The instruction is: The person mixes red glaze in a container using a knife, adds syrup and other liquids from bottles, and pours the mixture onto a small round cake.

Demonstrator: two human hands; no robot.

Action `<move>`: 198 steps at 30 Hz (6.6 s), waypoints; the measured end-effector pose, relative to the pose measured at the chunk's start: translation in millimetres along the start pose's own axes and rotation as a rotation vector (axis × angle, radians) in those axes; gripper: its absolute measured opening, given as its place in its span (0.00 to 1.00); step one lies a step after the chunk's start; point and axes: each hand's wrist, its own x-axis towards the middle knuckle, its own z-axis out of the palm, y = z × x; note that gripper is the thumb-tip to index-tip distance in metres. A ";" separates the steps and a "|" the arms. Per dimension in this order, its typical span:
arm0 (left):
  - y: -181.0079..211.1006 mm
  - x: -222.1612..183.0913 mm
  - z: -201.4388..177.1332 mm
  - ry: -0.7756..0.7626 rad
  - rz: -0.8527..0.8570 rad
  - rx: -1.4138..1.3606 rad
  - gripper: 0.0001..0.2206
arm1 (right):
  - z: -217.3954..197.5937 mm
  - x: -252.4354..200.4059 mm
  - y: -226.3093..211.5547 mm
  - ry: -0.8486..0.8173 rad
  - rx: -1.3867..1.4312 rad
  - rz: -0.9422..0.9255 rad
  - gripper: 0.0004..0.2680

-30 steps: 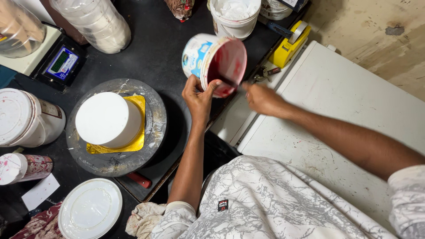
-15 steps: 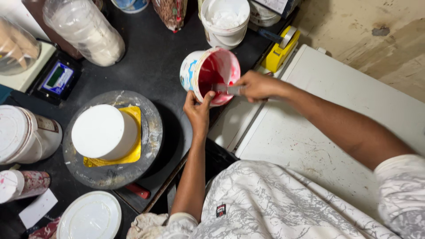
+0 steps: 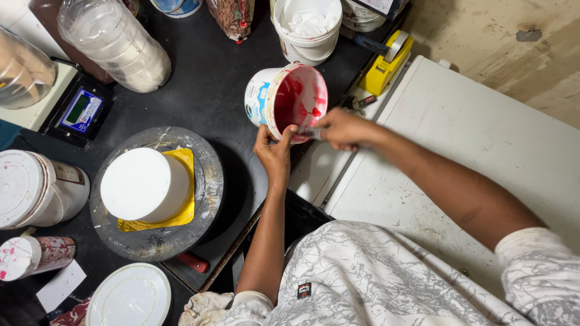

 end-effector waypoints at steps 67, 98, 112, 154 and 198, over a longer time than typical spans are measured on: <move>37.1 -62.9 -67.0 0.033 -0.331 -0.816 0.25 | -41.4 -211.8 70.8 0.333 0.134 -0.188 0.14; 58.8 -78.1 -102.6 -0.101 -0.072 0.020 0.24 | -8.9 -176.1 -39.2 0.307 -1.120 -0.602 0.16; 28.7 -62.5 -77.6 -0.010 0.048 -0.007 0.23 | 43.0 -159.4 0.0 0.147 -0.388 -0.292 0.16; 24.0 -40.9 -54.9 0.014 0.096 -0.033 0.21 | 35.9 -107.9 -32.1 0.188 -0.363 -0.375 0.17; 193.3 39.0 -304.5 0.196 0.764 0.397 0.17 | 114.0 -64.7 -217.8 0.264 -0.082 -1.323 0.17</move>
